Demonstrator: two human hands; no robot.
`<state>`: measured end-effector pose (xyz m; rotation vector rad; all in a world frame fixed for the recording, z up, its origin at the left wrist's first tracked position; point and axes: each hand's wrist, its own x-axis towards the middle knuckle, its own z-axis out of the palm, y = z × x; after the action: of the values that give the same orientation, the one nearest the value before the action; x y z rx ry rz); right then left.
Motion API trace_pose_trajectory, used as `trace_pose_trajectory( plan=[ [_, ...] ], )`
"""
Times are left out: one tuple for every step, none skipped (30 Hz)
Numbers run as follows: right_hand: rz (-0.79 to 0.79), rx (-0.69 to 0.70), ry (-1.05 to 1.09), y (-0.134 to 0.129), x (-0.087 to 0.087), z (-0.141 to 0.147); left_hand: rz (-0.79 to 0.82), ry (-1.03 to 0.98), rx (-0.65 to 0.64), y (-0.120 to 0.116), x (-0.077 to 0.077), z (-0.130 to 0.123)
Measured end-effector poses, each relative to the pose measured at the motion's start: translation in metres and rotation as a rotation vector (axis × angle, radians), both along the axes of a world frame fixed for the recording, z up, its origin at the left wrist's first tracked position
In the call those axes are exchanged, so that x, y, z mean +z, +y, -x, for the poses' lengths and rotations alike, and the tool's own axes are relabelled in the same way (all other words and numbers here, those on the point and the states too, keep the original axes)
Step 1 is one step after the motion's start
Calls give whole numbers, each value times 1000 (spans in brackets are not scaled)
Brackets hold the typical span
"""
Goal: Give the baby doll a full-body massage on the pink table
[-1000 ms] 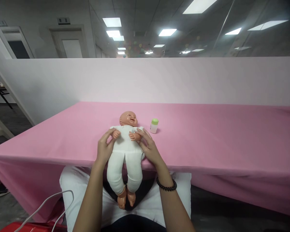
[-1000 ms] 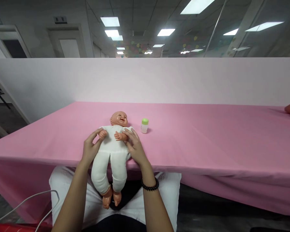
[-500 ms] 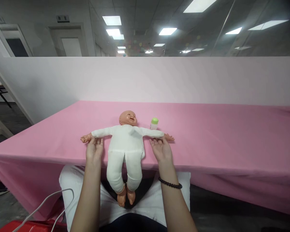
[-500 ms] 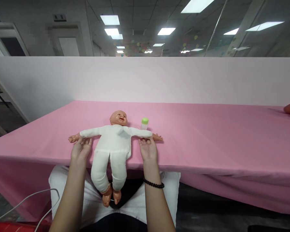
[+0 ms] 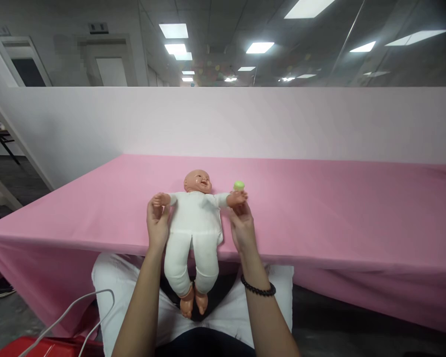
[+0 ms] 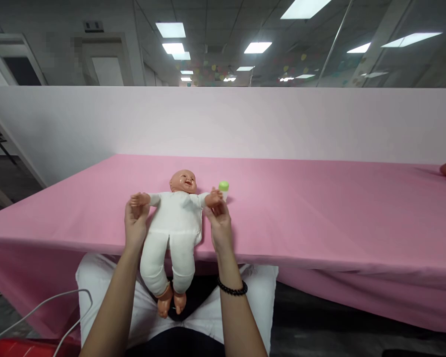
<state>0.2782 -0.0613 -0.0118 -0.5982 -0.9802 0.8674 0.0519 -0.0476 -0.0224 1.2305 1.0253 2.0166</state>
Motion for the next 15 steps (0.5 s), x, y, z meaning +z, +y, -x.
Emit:
trace_pose_trajectory(
  plan=[
    [-14, 27, -73, -1, 0, 2, -5, 59, -42, 0, 0, -2],
    [-24, 46, -151, -1, -1, 4, -7, 116, -80, -1, -1, -3],
    [-34, 53, -236, -2, -3, 6, -6, 173, -109, -1, -2, -3],
    [-43, 48, -324, -2, -4, 7, -4, 228, -125, -1, -2, -3],
    [-51, 33, -409, -3, -5, 8, -6, 275, -134, -1, -2, -2],
    [-59, 15, -484, -3, -6, 9, -8, 316, -142, -1, -2, 0],
    [-65, 0, -549, -3, -7, 10, -9, 357, -151, 0, -2, 1],
    [-71, -7, -597, -3, -7, 10, -10, 396, -160, -1, -1, 3],
    [-76, -7, -628, -3, -8, 11, -13, 428, -167, -1, 0, 4],
    [-83, -3, -648, -3, -8, 11, -18, 454, -172, -1, 1, 5],
    [-91, 3, -660, -3, -8, 11, -22, 473, -175, -1, 1, 5],
    [-99, 10, -670, -2, -9, 11, -25, 486, -175, -2, 2, 5],
    [-106, 14, -675, -2, -9, 11, -26, 487, -175, -2, 3, 5],
    [-110, 13, -674, -1, -10, 11, -24, 477, -175, -3, 3, 5],
    [-114, 5, -670, -1, -10, 11, -19, 460, -174, -3, 2, 4]
  ],
)
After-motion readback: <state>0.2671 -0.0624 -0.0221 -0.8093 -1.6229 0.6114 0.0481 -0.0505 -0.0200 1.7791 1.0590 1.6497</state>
